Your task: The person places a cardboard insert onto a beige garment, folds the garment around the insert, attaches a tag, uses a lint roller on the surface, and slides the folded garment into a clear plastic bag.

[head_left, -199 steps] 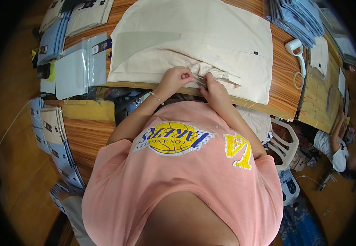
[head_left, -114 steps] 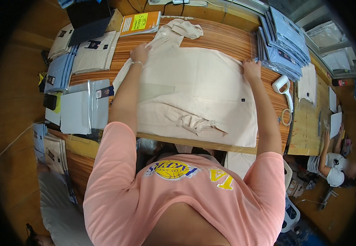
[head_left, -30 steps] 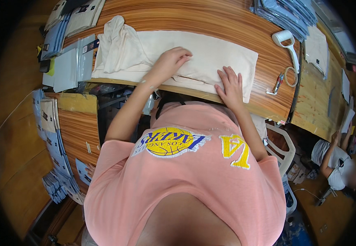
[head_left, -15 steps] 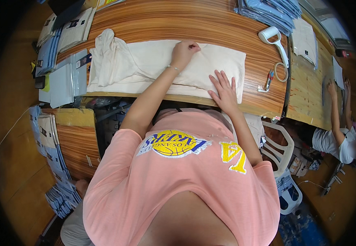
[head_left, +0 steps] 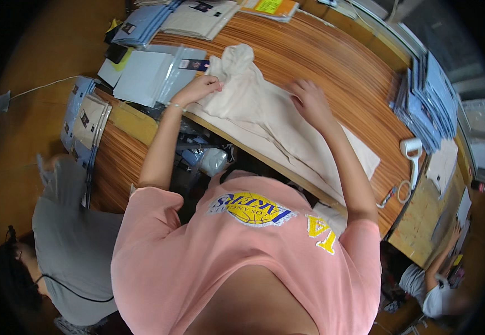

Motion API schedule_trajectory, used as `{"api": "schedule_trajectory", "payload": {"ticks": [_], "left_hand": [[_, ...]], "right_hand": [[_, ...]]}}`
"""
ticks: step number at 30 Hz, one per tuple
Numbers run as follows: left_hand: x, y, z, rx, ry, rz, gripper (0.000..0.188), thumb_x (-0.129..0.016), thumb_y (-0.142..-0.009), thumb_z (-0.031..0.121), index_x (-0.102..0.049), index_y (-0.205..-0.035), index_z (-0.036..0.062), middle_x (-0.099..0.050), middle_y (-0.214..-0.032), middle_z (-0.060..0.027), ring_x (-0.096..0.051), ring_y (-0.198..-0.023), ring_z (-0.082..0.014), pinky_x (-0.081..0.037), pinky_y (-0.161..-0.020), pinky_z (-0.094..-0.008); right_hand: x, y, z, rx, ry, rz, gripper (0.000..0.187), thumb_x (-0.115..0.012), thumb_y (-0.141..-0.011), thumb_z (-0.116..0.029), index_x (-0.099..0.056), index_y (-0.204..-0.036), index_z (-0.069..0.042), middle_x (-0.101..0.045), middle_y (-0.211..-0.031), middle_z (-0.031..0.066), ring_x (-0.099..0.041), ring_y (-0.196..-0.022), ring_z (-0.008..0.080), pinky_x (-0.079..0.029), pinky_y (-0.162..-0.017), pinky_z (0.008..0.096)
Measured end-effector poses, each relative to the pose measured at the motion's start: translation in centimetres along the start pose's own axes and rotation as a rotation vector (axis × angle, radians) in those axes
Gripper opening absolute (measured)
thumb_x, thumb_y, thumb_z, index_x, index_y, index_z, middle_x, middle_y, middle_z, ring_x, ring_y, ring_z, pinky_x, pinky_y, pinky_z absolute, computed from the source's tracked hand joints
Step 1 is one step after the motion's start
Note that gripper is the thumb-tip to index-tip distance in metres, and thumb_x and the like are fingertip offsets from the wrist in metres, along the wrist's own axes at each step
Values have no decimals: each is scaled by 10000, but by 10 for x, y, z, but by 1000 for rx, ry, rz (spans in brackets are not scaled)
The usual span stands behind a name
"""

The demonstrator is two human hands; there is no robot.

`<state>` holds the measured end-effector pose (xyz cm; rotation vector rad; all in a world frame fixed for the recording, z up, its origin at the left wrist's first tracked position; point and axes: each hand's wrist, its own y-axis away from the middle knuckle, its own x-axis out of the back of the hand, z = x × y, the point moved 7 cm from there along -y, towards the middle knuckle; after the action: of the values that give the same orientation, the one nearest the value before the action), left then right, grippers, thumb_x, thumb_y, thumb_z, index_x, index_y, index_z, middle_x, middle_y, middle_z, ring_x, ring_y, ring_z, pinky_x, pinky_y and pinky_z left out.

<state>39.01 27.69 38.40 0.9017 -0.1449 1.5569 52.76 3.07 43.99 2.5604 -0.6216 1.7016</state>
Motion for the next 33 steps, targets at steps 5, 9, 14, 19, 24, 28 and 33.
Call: {"api": "schedule_trajectory", "payload": {"ticks": [5,9,14,19,24,28,33], "left_hand": [[13,-24,-15,-55,87,81,270,-554,-888,261,-605,-950,4,-579,-874,-30,-507,-859,-118,-403,-802,-240],[31,-37,-32,-126,330,56,262,-515,-916,248,-590,-1021,19,-585,-949,-3,-512,-910,-99,-396,-830,-224],[31,-66,-13,-199,615,29,335,-469,-929,324,-571,-1073,39,-583,-1013,-12,-526,-906,-85,-415,-830,-257],[-83,-77,17,-59,364,-936,374,-429,-932,362,-603,-998,37,-605,-956,-29,-536,-829,-105,-439,-778,-262],[-111,-37,36,-348,-444,-1140,485,-380,-937,407,-632,-937,-7,-617,-859,-33,-528,-796,-124,-435,-754,-232],[-92,-52,0,-249,55,-926,636,-386,-888,574,-625,-999,-5,-636,-987,-106,-550,-870,-197,-406,-810,-319],[-31,-76,24,-96,-472,-775,530,-565,-797,502,-629,-1004,19,-613,-1026,-131,-548,-945,-229,-369,-869,-299]], "right_hand": [[-88,-147,10,249,446,24,345,-561,-797,-132,-590,-1134,-200,-412,-1317,77,-405,-1186,249,-348,-937,485],[-117,-175,25,265,600,-325,350,-600,-785,-239,-598,-1134,-226,-346,-1373,67,-354,-1236,260,-316,-956,558],[-43,-137,-70,121,80,-596,374,-642,-732,-336,-614,-1076,-192,-595,-1019,111,-561,-989,279,-434,-833,456],[-12,-50,-167,9,-722,-604,242,-550,-738,-134,-552,-977,-96,-614,-853,164,-606,-803,324,-474,-702,409],[37,-9,-151,-250,-1002,-181,330,-626,-712,-63,-540,-1030,-47,-601,-959,104,-597,-880,226,-458,-791,320],[73,67,-58,-659,-804,265,358,-662,-698,-32,-552,-1039,-12,-567,-970,43,-520,-839,139,-424,-785,266],[-27,178,57,-1027,-610,173,314,-642,-781,-101,-543,-1069,-25,-540,-988,37,-482,-927,112,-397,-778,226]]}}
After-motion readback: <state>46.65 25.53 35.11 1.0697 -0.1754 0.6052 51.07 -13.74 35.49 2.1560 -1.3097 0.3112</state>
